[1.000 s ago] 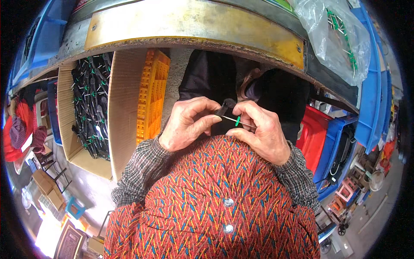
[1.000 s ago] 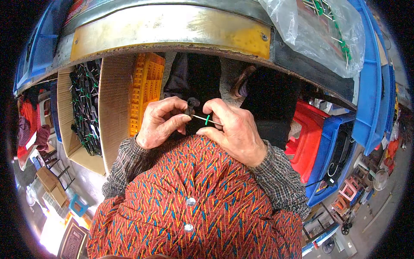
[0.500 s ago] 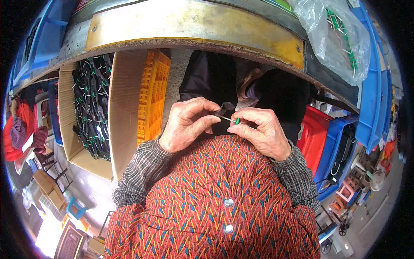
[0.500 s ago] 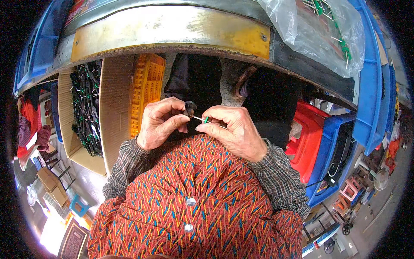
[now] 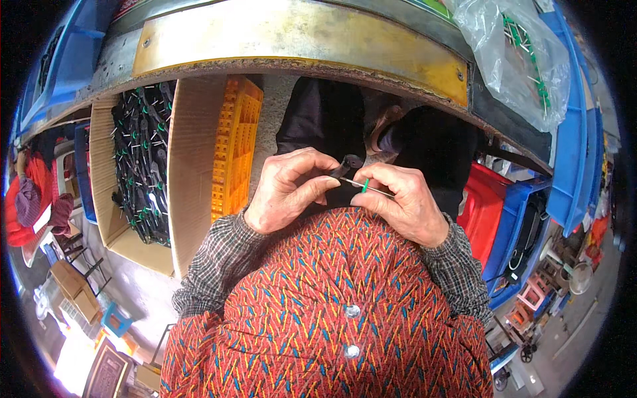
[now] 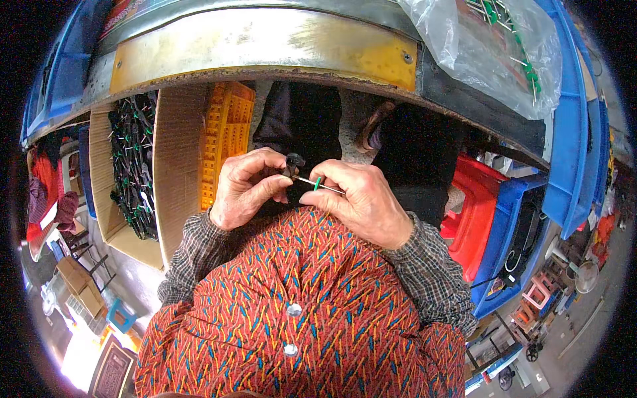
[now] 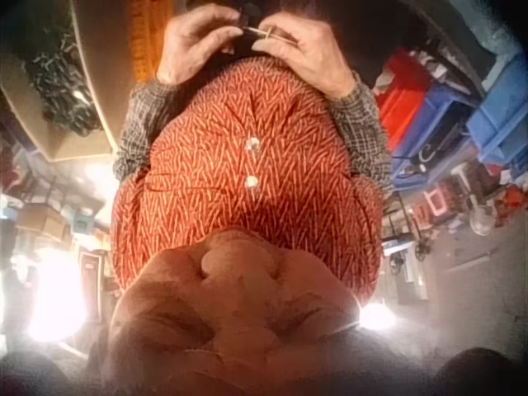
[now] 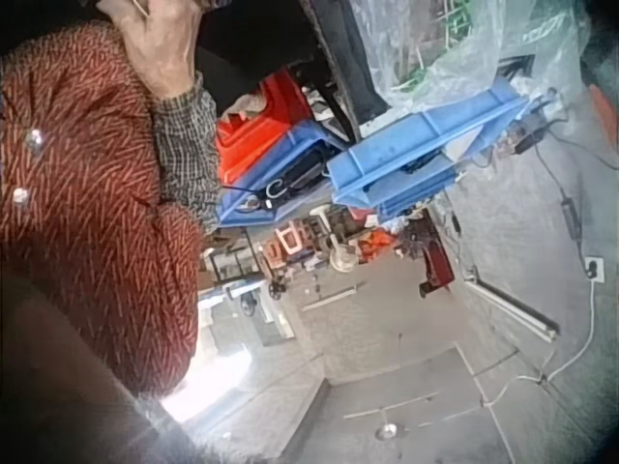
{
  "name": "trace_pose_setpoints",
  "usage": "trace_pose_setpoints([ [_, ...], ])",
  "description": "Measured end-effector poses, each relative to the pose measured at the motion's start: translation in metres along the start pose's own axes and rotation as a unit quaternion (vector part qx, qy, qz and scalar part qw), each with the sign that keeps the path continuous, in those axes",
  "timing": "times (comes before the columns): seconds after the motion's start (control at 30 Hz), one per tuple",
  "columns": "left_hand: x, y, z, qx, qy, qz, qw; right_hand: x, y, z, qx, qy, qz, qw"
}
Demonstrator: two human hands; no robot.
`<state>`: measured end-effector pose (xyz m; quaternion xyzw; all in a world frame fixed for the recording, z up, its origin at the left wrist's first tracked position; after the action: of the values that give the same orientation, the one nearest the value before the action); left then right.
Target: The person assembles small plastic electrical components and wire connectors by hand at a manufacturing workbench.
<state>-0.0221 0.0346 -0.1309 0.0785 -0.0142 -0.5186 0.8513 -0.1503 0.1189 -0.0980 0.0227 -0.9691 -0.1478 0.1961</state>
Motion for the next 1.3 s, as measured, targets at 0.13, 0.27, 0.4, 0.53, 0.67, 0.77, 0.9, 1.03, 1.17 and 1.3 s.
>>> trace_pose_setpoints([
  [0.13, 0.000, 0.001, -0.002, -0.007, 0.000, 0.011, 1.000, -0.006, 0.000, 0.009, -0.004, -0.039, -0.010, 0.999],
  [0.27, 0.000, 0.003, -0.008, -0.006, 0.026, 0.022, 0.999, 0.002, -0.001, 0.001, 0.016, -0.013, 0.032, 0.999],
  [0.4, -0.002, 0.002, -0.009, -0.006, 0.042, 0.019, 0.999, 0.002, 0.000, -0.006, 0.062, 0.015, 0.043, 0.997],
  [0.53, -0.003, 0.004, -0.013, -0.004, 0.092, 0.034, 0.995, 0.000, 0.000, 0.000, 0.020, -0.048, 0.029, 0.998],
  [0.67, -0.002, 0.005, -0.013, 0.010, 0.080, 0.035, 0.996, -0.008, -0.001, 0.014, -0.094, -0.178, -0.028, 0.979],
  [0.77, -0.001, 0.004, -0.015, 0.010, 0.094, 0.038, 0.995, -0.014, 0.001, 0.021, -0.144, -0.251, -0.060, 0.955],
  [0.9, -0.002, 0.004, -0.019, 0.019, 0.106, 0.036, 0.994, -0.017, 0.000, 0.026, -0.138, -0.284, -0.057, 0.947],
  [1.03, -0.004, 0.003, -0.017, 0.013, 0.113, 0.024, 0.993, -0.015, -0.001, 0.026, -0.126, -0.273, -0.045, 0.953],
  [1.17, -0.001, 0.007, -0.020, -0.004, 0.126, 0.023, 0.992, -0.022, 0.000, 0.028, -0.157, -0.329, -0.066, 0.929],
  [1.3, -0.004, 0.007, -0.021, -0.008, 0.127, 0.022, 0.992, -0.017, 0.001, 0.024, -0.140, -0.277, -0.057, 0.949],
])
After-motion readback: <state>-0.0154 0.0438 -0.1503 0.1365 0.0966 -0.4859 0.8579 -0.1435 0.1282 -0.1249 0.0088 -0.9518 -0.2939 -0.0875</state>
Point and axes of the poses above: each hand's wrist, its own y-axis away from the middle knuckle, its own x-axis out of the back of the hand, z = x × y, the point moved 7 cm from there along -y, towards the middle knuckle, and after that the axes turned 4 degrees about -z, right-handed, at the moved point
